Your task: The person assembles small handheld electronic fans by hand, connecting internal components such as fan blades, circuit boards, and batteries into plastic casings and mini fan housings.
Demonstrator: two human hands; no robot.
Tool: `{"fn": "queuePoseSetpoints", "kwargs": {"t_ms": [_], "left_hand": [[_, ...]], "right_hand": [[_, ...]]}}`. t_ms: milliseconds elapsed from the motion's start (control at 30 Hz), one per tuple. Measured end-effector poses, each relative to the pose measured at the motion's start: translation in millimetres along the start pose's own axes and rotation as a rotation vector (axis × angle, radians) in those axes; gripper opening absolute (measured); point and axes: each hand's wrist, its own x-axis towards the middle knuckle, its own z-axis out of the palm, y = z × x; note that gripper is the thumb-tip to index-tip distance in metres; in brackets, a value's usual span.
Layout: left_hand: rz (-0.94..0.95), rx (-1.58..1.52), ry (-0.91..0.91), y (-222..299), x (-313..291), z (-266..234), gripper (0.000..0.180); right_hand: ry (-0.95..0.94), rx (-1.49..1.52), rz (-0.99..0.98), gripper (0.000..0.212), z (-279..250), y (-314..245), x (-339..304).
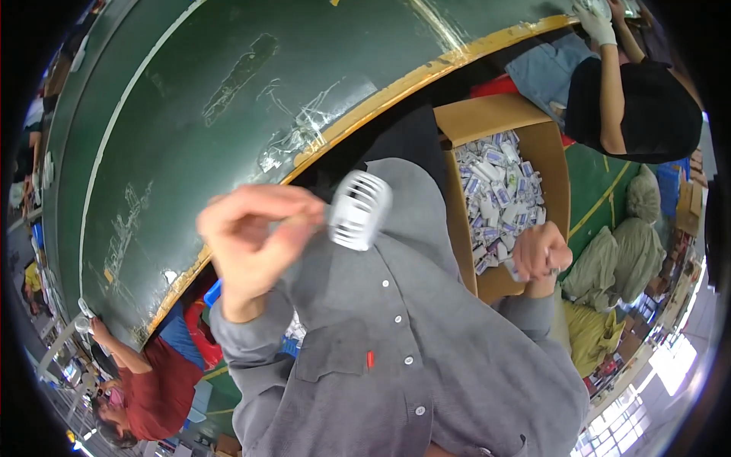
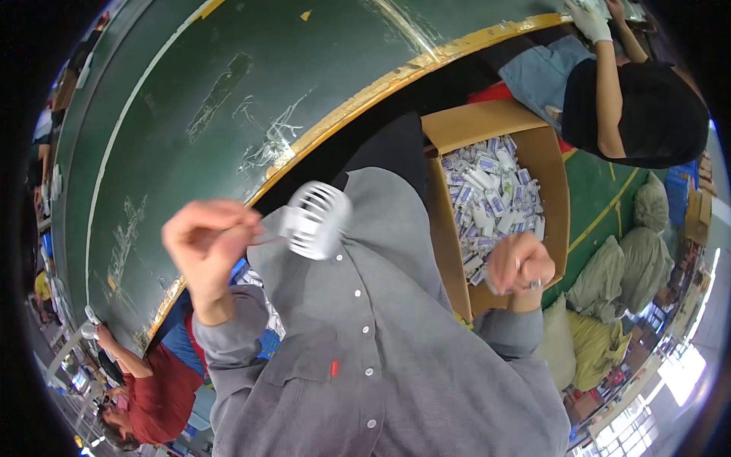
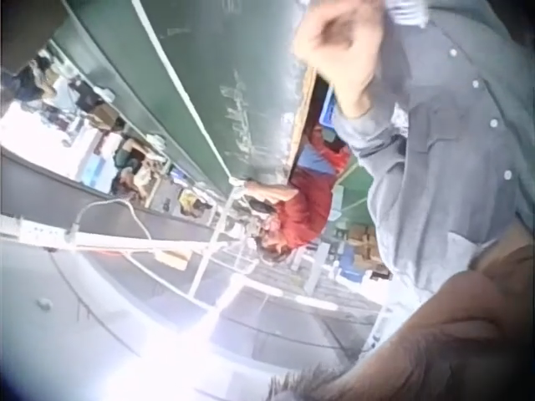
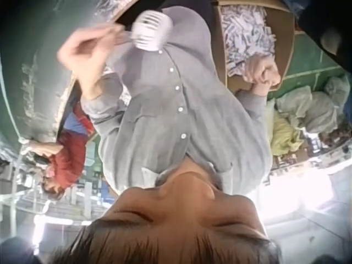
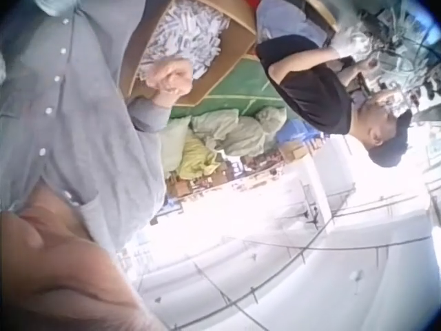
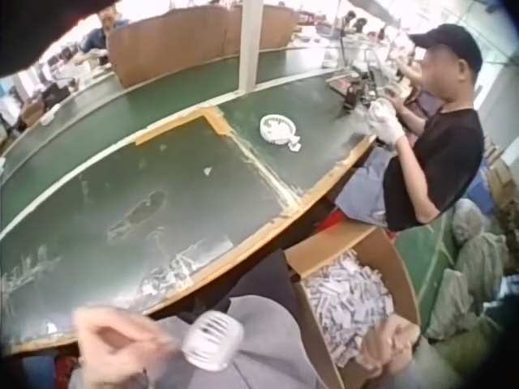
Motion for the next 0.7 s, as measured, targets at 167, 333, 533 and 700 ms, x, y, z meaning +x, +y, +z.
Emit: {"fn": "queuePoseSetpoints", "kwargs": {"t_ms": [167,333,533,700], "left_hand": [[0.103,0.091,-0.007,11,21,-8,0.014],[0.166,0.422,0.063,16,17,10,0.014],[0.394,0.452,-0.354,28,43,54,0.018],[0.511,0.431,-0.261,43,56,51,0.019]], "right_hand": [[1.575,-1.149,0.724,0.047,-201,15,-195],[1.260,-1.336,0.248,0.037,-144,81,-61],[0.328,-1.293,-0.328,0.085,21,80,144],[0.121,-0.957,-0.120,0.072,48,89,190]]}}
